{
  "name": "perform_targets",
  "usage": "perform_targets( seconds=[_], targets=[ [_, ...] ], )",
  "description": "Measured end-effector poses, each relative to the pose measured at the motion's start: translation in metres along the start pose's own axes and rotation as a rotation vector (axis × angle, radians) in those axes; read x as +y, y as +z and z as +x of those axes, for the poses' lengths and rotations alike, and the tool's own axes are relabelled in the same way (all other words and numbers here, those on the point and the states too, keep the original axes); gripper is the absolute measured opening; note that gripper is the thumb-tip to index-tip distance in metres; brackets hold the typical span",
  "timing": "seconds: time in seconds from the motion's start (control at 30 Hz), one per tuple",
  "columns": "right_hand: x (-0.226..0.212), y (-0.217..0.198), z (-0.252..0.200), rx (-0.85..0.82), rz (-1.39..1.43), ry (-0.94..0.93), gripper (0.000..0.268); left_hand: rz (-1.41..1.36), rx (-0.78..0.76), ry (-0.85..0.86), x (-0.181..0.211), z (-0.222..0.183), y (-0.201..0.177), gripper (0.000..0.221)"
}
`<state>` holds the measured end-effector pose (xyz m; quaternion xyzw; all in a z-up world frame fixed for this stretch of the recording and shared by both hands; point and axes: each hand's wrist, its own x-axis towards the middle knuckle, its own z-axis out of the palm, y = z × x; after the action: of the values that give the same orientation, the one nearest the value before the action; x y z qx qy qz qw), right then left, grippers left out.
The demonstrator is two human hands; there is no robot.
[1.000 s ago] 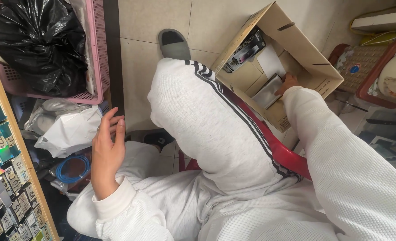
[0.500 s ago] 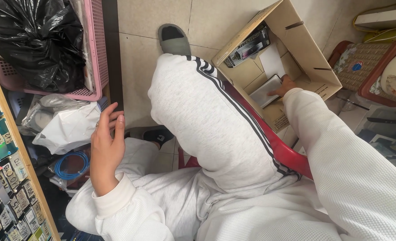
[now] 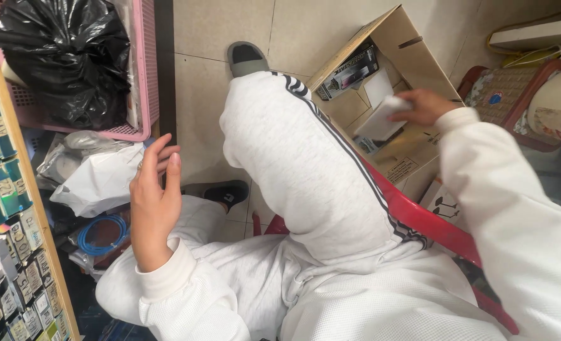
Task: Sorting and inspecting mobile phone screen protectors by opening their individual packaging and placing them into a larger collection box.
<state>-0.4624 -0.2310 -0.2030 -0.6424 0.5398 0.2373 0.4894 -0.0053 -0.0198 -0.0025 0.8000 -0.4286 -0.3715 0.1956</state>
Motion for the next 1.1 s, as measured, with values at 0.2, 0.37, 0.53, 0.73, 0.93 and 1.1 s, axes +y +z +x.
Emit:
perform_targets(
  seconds=[0.2,0.37,0.53,0.73,0.93,1.1],
  targets=[
    [-0.074,-0.085,-0.102,0.240,0.266,-0.444,0.026,-0.309,0.109,0.149,0.013,-0.011,0.003,0.044],
    [-0.176,-0.091,-0.161,0.101,0.322,-0.939,0.023,-0.746,-0.068,0.307,0.029,-0.027,0.010,0.067],
    [-0.296,-0.030,-0.180,-0.158,0.134,-1.355,0.033,-1.102,-0.630,0.585,0.025,-0.029,0.036,0.113],
    [-0.308,0.002,-0.150,-0.036,0.027,-1.445,0.035,-1.164,-0.510,0.358,0.021,-0.036,0.038,0.107],
    [-0.183,-0.006,-0.015,0.686,0.425,-0.859,0.018,-1.707,-0.486,0.222,0.027,-0.032,0.030,0.091],
    [-0.029,0.036,0.107,0.388,-0.050,-0.167,0.029,-1.900,-0.147,-0.114,0.027,-0.017,0.033,0.073]
  ],
)
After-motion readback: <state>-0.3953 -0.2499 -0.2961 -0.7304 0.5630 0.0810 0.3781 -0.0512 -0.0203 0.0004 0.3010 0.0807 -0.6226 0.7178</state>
